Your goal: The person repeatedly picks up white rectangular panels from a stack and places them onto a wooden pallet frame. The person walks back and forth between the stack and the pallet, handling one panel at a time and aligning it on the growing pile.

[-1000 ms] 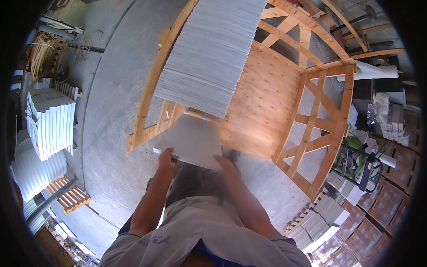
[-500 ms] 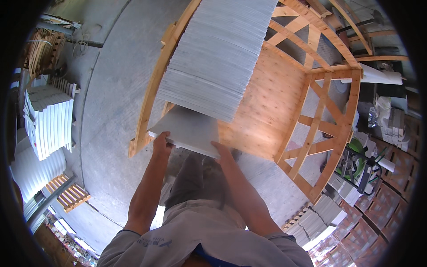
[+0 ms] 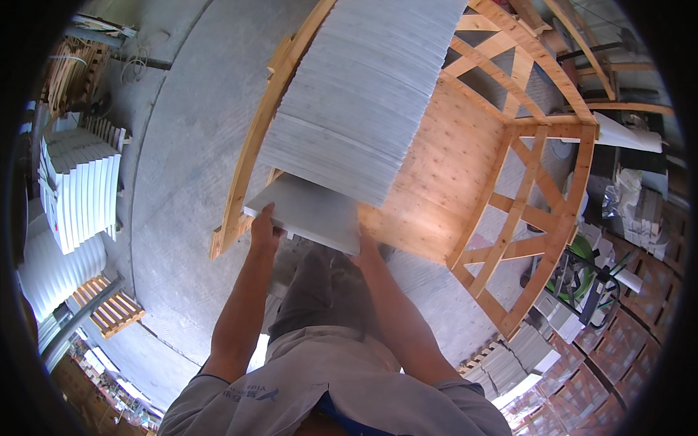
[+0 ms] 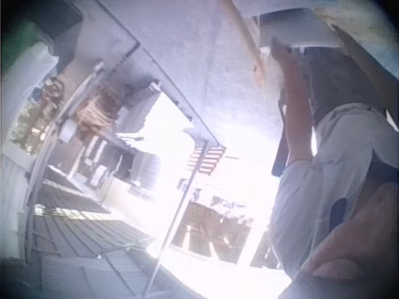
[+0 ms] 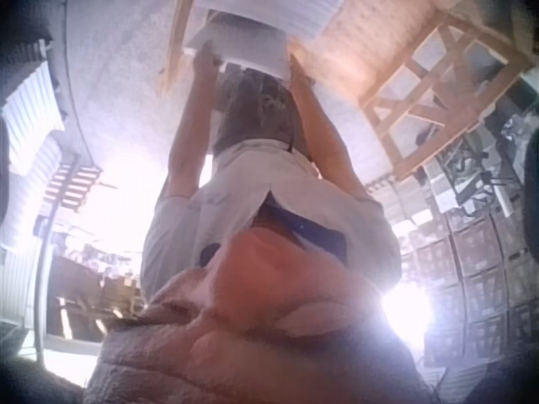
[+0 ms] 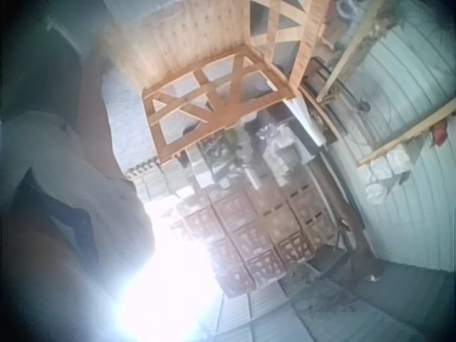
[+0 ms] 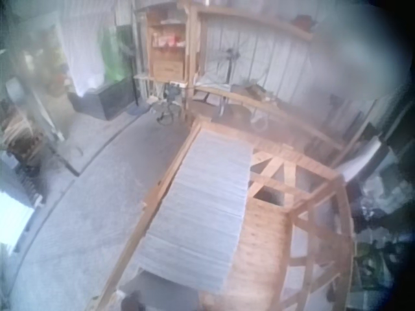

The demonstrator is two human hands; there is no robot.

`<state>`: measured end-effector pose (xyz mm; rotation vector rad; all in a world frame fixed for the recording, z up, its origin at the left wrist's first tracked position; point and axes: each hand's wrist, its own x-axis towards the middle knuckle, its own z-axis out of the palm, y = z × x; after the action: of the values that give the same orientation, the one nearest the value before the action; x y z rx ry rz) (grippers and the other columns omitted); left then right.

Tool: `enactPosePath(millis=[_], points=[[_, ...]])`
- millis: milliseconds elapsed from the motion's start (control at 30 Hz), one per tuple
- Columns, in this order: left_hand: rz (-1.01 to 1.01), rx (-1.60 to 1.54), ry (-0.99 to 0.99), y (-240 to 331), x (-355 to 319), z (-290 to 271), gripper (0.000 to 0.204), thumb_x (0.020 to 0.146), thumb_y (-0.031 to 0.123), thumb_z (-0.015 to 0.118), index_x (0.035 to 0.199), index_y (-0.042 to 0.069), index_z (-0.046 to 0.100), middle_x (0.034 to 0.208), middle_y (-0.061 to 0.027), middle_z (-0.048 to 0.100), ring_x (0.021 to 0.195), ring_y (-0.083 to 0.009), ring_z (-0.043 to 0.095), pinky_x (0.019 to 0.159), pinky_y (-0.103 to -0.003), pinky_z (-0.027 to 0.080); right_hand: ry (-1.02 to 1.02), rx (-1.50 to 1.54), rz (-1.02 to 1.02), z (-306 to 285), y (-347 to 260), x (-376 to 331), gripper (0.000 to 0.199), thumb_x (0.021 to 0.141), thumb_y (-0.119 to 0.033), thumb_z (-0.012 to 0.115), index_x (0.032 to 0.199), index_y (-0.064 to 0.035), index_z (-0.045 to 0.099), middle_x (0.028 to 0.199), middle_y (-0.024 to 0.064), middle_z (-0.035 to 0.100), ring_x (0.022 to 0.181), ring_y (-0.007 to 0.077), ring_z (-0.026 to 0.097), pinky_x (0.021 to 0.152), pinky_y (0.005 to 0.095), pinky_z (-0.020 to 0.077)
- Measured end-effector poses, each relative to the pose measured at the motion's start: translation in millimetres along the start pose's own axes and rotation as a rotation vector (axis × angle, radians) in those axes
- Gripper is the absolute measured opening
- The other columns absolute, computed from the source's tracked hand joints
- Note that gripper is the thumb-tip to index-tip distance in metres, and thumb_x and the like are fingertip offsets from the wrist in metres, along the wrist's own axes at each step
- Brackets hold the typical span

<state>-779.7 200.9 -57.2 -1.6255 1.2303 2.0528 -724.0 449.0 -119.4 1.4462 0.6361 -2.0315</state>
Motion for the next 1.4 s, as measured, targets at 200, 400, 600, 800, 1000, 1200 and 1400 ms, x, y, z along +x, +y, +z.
enactPosePath(millis=[200,400,600,800,1000,1200,1400], points=[[0.125,-0.214,-0.186,22.7,-16.1,55.2,0.059,0.086,0.056,0.042,0.122,0.01,0.043,0.11,-0.008,0.053,0.097,-0.0232,0.053,0.078,-0.04,0.046,-0.025,-0.105,0.118,-38.3,-15.5,-33.9,0.068,0.09,-0.057,0.033,0.119,0.004,0.044,0.108,0.0176,0.06,0.1,0.0289,0.057,0.079,0.0392,0.0457],[0.182,-0.149,-0.226,19.7,1.8,110.4,0.068,0.09,0.054,0.034,0.135,0.003,0.029,0.133,-0.0155,0.037,0.121,-0.029,0.04,0.1,-0.042,0.035,0.197,-0.214,-0.003,-123.2,-1.7,-71.7,0.069,0.09,-0.055,0.034,0.12,0.0062,0.042,0.108,0.0217,0.06,0.092,0.0308,0.062,0.07,0.0386,0.0501],[0.319,0.011,-0.147,-12.9,-9.1,118.8,0.064,0.089,0.052,0.031,0.137,0.01,0.028,0.136,-0.011,0.038,0.122,-0.0274,0.039,0.103,-0.045,0.029,0.278,-0.182,-0.051,-200.9,17.0,-93.5,0.064,0.091,-0.051,0.038,0.117,0.0071,0.043,0.104,0.0217,0.061,0.087,0.0286,0.064,0.065,0.0359,0.0519],[0.313,0.046,0.061,-44.8,-19.7,154.7,0.065,0.088,0.053,0.029,0.135,0.008,0.033,0.133,-0.0136,0.04,0.12,-0.0295,0.042,0.096,-0.047,0.037,0.247,-0.035,-0.143,-249.4,27.5,-102.1,0.057,0.087,-0.048,0.049,0.106,0.0063,0.049,0.09,0.0192,0.064,0.069,0.0267,0.065,0.055,0.0351,0.052],[0.403,0.057,0.319,-66.2,-25.0,186.3,0.064,0.088,0.053,0.03,0.122,0.002,0.049,0.124,-0.0182,0.048,0.108,-0.0334,0.052,0.086,-0.051,0.048,0.279,-0.033,-0.121,-291.1,36.4,-122.5,0.059,0.088,-0.051,0.045,0.109,0.0042,0.048,0.096,0.0184,0.062,0.079,0.0261,0.065,0.059,0.0326,0.0524],[0.464,0.299,0.546,-71.0,-37.5,196.8,0.071,0.088,0.052,0.03,0.107,-0.011,0.055,0.109,-0.0229,0.058,0.099,-0.0368,0.056,0.083,-0.043,0.048,0.282,0.003,-0.172,-343.8,44.9,-142.2,0.058,0.087,-0.05,0.048,0.106,0.0037,0.05,0.094,0.0168,0.063,0.076,0.0255,0.066,0.057,0.0339,0.0533],[0.462,0.336,0.576,-69.5,-46.7,201.7,0.074,0.088,0.053,0.027,0.104,-0.013,0.055,0.109,-0.0249,0.058,0.099,-0.0376,0.056,0.085,-0.044,0.046,0.34,-0.022,-0.061,-365.9,35.1,-133.9,0.049,0.087,-0.046,0.049,0.098,0.0006,0.053,0.084,0.0148,0.065,0.07,0.0242,0.066,0.051,0.032,0.0537]])
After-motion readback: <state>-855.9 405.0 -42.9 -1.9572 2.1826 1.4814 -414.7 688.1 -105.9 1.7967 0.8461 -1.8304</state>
